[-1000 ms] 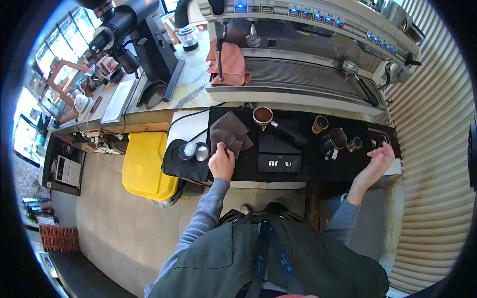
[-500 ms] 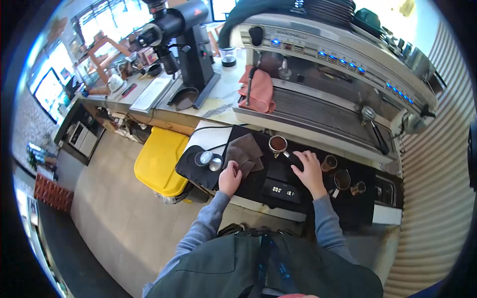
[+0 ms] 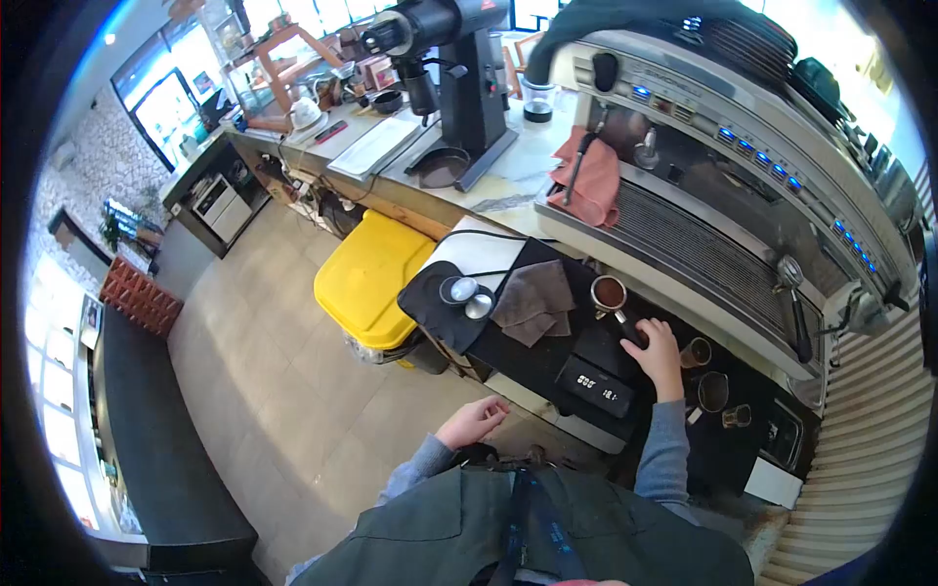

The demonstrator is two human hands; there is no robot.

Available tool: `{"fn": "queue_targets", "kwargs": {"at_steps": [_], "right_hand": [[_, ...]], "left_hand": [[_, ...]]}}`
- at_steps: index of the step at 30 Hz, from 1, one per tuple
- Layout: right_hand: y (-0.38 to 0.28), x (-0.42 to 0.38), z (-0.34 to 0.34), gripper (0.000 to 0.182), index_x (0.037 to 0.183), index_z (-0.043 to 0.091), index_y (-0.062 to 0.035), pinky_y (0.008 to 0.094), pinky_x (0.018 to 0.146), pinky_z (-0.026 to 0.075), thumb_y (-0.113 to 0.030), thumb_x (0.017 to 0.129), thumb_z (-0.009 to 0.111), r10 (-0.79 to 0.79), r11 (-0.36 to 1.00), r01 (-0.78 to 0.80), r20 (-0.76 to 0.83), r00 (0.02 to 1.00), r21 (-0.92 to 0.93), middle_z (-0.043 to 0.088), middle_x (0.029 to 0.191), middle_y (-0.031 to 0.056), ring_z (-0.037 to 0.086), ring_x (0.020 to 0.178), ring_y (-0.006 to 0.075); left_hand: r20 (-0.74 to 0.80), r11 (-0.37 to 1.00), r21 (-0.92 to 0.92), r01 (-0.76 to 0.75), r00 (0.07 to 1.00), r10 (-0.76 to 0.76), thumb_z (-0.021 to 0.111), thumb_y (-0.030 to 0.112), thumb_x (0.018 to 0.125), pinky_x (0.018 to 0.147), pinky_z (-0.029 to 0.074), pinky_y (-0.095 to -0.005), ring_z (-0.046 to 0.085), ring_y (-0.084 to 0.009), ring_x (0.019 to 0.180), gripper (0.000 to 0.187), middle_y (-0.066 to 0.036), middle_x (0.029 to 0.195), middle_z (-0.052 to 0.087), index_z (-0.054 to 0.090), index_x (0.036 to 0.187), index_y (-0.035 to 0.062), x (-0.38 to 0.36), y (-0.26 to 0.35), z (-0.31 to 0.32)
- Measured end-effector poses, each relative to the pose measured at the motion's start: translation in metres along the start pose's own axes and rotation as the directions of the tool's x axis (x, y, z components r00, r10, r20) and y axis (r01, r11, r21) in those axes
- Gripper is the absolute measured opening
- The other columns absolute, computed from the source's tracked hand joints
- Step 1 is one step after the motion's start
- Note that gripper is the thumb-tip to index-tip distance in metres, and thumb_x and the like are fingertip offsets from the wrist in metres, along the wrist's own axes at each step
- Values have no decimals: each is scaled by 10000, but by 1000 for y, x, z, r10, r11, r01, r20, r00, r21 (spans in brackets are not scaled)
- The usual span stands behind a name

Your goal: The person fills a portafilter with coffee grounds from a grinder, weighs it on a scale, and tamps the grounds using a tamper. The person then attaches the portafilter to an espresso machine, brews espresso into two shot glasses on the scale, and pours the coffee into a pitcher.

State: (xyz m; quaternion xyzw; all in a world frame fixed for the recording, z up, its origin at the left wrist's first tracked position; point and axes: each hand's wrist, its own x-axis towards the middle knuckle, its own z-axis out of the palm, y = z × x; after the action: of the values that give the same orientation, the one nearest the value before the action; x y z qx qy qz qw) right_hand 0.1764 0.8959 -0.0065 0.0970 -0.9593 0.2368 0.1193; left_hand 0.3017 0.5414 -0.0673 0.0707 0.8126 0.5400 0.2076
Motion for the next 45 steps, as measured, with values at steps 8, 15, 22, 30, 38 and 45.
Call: {"fn": "queue_targets", "kwargs": {"at_steps": [8, 15, 22, 30, 38, 45], "right_hand": [[19, -16, 30, 401, 983, 623, 39, 375, 788, 489, -168, 669, 762, 104, 993, -102, -54, 993, 52, 633, 997, 162, 603, 883, 323], [-128, -58, 68, 353, 990, 588, 61, 289, 595, 497, -95, 714, 744, 281, 711, -347, 206, 938, 611, 635, 774, 80, 604, 641, 131], [-286, -61, 172, 274, 944, 588, 6, 355, 612, 491, -163, 750, 682, 213, 802, -251, 133, 968, 542, 635, 756, 171, 639, 663, 243], [-360, -50, 236, 220, 943, 546, -28, 423, 625, 468, -144, 782, 640, 474, 688, -455, 124, 872, 566, 616, 776, 192, 627, 734, 355], [-368, -58, 284, 242, 1000, 513, -25, 439, 660, 472, -133, 812, 618, 440, 771, -340, -65, 896, 538, 615, 812, 208, 620, 776, 390], [-338, -41, 244, 387, 1036, 596, -70, 469, 858, 441, -271, 727, 715, -2, 991, -43, 335, 942, 128, 551, 1058, 151, 488, 1049, 358]], "left_hand": [[289, 989, 110, -96, 955, 61, 542, 275, 945, 696, 479, -299, 587, -151, 768, 277, -55, 831, 614, 579, 1117, 61, 6, -13, -32], [402, 992, 63, -105, 913, 71, 534, 297, 959, 726, 470, -293, 572, -135, 801, 293, -48, 857, 607, 573, 1133, 65, 3, -42, -102], [565, 871, -421, 255, 824, 32, 581, 294, 914, 833, 476, -334, 573, -126, 957, 495, -26, 1071, 558, 387, 1338, 128, 4, -75, -150], [613, 390, -747, 538, 784, 93, 475, 136, 850, 936, 445, -493, 572, -223, 1031, 527, -70, 1138, 535, 341, 1355, 198, 1, -151, -157], [523, 394, -753, 527, 843, -128, 481, 446, 938, 880, 504, -437, 571, -232, 1104, 433, -72, 1099, 585, 418, 1262, 165, -6, -115, -176], [342, 738, -558, 379, 916, -211, 514, 402, 961, 493, 475, -294, 586, -142, 575, 317, -30, 707, 565, 479, 1123, 132, 13, -155, -183]]}}
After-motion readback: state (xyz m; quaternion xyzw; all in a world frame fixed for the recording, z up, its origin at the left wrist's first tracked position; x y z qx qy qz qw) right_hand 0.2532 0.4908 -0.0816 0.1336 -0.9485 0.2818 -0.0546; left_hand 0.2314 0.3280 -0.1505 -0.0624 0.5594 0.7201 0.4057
